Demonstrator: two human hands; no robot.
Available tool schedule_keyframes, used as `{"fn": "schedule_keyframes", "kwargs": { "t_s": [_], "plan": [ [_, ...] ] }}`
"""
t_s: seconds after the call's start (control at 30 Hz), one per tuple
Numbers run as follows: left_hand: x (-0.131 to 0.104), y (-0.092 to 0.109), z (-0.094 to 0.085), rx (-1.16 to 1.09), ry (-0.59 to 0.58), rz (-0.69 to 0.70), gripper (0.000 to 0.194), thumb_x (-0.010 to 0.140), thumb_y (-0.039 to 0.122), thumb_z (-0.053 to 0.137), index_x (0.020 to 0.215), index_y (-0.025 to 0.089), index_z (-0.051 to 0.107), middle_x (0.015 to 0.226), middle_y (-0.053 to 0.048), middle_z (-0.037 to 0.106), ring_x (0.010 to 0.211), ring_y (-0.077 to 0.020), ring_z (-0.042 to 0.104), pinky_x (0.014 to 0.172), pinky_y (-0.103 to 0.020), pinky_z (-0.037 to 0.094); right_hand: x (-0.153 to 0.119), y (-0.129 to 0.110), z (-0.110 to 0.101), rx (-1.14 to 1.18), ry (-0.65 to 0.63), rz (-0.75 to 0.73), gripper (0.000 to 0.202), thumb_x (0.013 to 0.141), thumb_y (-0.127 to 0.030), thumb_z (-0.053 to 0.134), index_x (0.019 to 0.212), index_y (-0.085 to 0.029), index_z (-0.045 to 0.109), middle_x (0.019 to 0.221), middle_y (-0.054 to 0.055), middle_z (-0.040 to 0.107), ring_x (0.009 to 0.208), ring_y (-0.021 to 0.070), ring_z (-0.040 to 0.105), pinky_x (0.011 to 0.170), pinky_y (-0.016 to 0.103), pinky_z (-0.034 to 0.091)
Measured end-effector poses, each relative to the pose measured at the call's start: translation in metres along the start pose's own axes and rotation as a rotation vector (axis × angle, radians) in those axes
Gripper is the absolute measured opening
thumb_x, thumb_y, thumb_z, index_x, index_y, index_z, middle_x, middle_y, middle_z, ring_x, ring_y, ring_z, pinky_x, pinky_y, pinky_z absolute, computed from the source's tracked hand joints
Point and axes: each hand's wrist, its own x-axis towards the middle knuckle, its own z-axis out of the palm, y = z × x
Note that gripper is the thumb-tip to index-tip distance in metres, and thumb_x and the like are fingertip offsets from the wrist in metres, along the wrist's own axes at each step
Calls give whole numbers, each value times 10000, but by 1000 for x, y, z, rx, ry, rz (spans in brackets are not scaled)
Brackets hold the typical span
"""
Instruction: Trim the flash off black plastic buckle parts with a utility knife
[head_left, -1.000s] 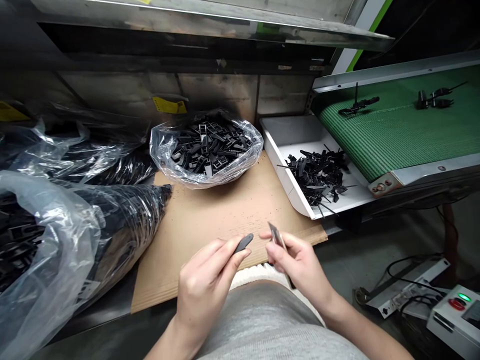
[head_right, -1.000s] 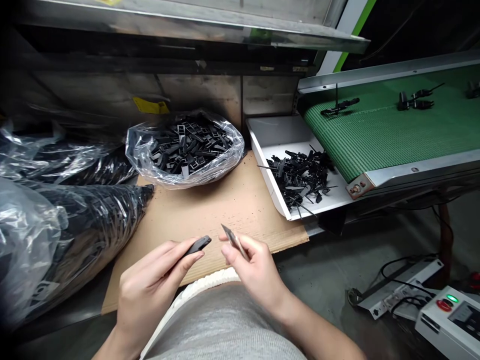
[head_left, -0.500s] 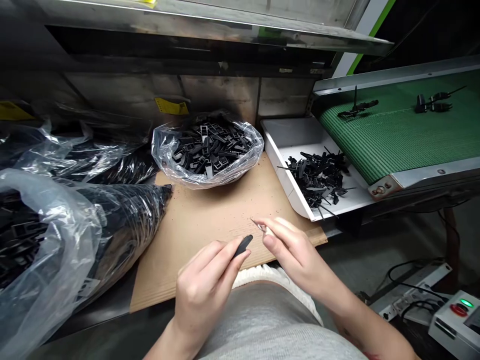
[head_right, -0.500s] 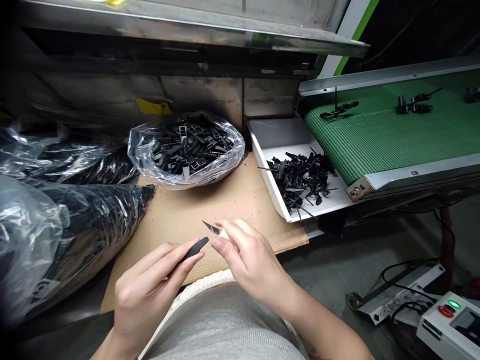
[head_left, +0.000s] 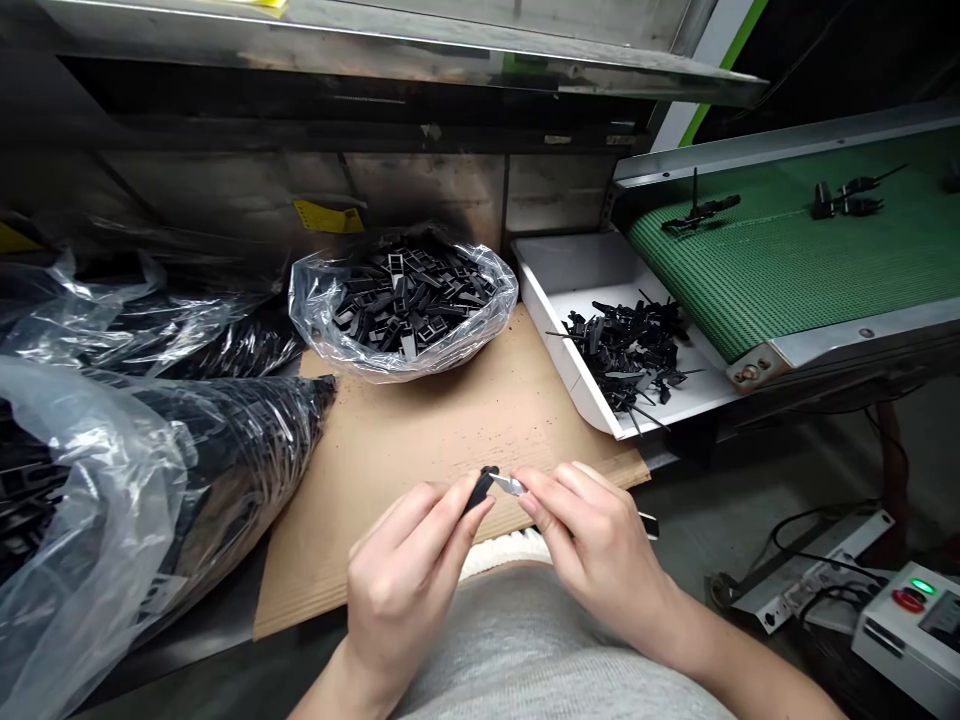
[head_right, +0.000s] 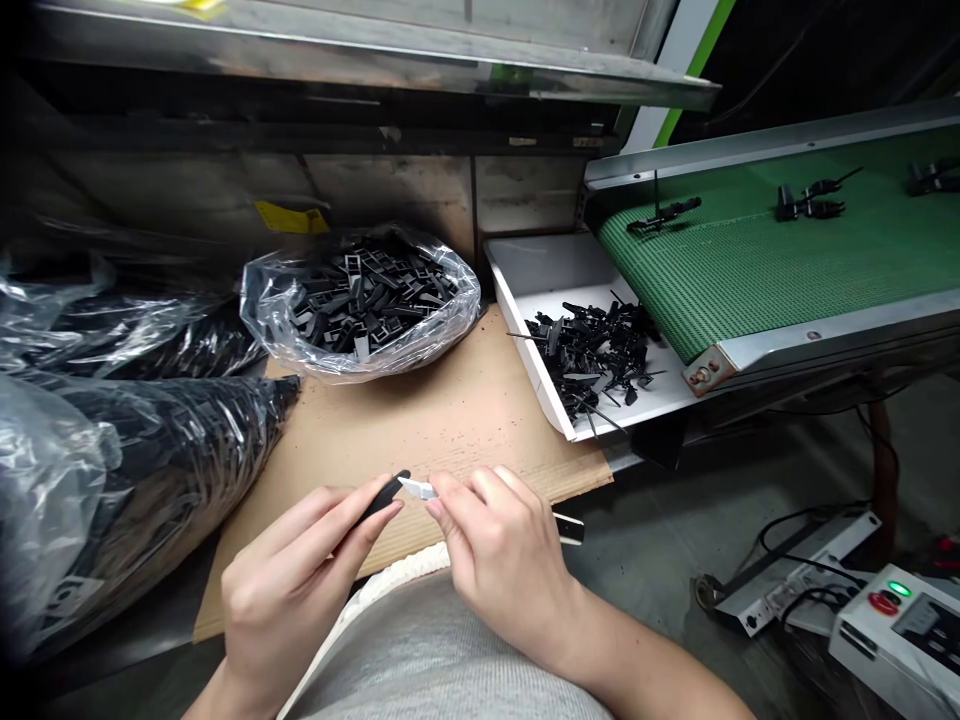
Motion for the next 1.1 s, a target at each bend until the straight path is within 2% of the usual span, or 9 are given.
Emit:
{"fn": "schedule_keyframes", "kwargs": {
  "t_s": [0.23, 0.33, 0.4, 0.5, 0.57, 0.67, 0.8, 0.93, 1.1],
  "plan": [
    [-3, -2, 0, -74, -1, -80, 261, 747, 68, 605, 990, 164, 612, 778, -4, 611, 671, -88, 557, 632, -194, 429, 7, 18, -7, 196, 147, 132, 254, 901, -236, 395, 1030, -161, 600, 822, 64, 618, 764, 170, 558, 683, 279, 426],
    [0, -4, -2, -255, -137, -292, 231, 824, 135, 512, 1020, 205, 611, 816, -7, 619, 715, -95, 561, 657, -195, 427, 9, 17, -8, 392, 36, 166, 243, 891, -252, 414, 1034, -188, 601, 878, 54, 608, 820, 162, 569, 702, 261, 442],
    [3, -5, -4, -437, -219, -524, 244, 856, 209, 462, 1055, 236, 601, 802, -5, 610, 713, -100, 557, 660, -200, 433, 10, 15, -6, 504, -47, 202, 237, 860, -267, 474, 1048, -193, 598, 929, 55, 598, 870, 165, 563, 740, 262, 444],
    [7, -3, -7, -714, -194, -847, 268, 839, 303, 485, 1092, 272, 568, 737, 15, 564, 675, -96, 542, 618, -188, 436, 12, 10, -5, 658, -94, 306, 236, 805, -278, 550, 1009, -179, 617, 883, 43, 603, 793, 150, 554, 703, 262, 446],
    [9, 0, -8, -837, -143, -943, 268, 821, 320, 512, 1084, 289, 553, 705, 31, 529, 656, -84, 531, 595, -163, 424, 13, 6, -5, 763, -124, 385, 211, 794, -301, 560, 937, -167, 639, 737, 14, 580, 636, 116, 511, 588, 240, 429],
    [9, 5, -8, -906, -122, -944, 245, 810, 315, 533, 1053, 291, 551, 695, 39, 522, 646, -71, 518, 589, -139, 409, 17, 1, -5, 916, -180, 408, 213, 792, -329, 561, 865, -145, 641, 582, -29, 482, 510, 76, 411, 482, 207, 359],
    [6, 7, -10, -909, -130, -922, 223, 802, 322, 545, 1020, 274, 551, 691, 39, 531, 637, -66, 509, 565, -126, 395, 24, -4, -6, 1005, -199, 364, 189, 794, -307, 561, 857, -136, 613, 568, -41, 462, 492, 62, 383, 456, 192, 326],
    [6, 1, -8, -889, -134, -936, 247, 770, 331, 588, 993, 239, 534, 645, 44, 551, 552, -55, 481, 480, -120, 357, 27, -7, -3, 877, -136, 294, 140, 783, -279, 579, 761, -142, 603, 581, -33, 493, 496, 69, 422, 449, 190, 354],
    [12, -13, 1, -1049, -165, -1052, 298, 720, 387, 629, 917, 176, 554, 598, 20, 617, 495, -74, 521, 518, -176, 424, 21, -10, 13, 354, 197, -238, 131, 826, -138, 506, 839, -104, 632, 690, 63, 619, 629, 141, 547, 572, 258, 444]
  ]
}}
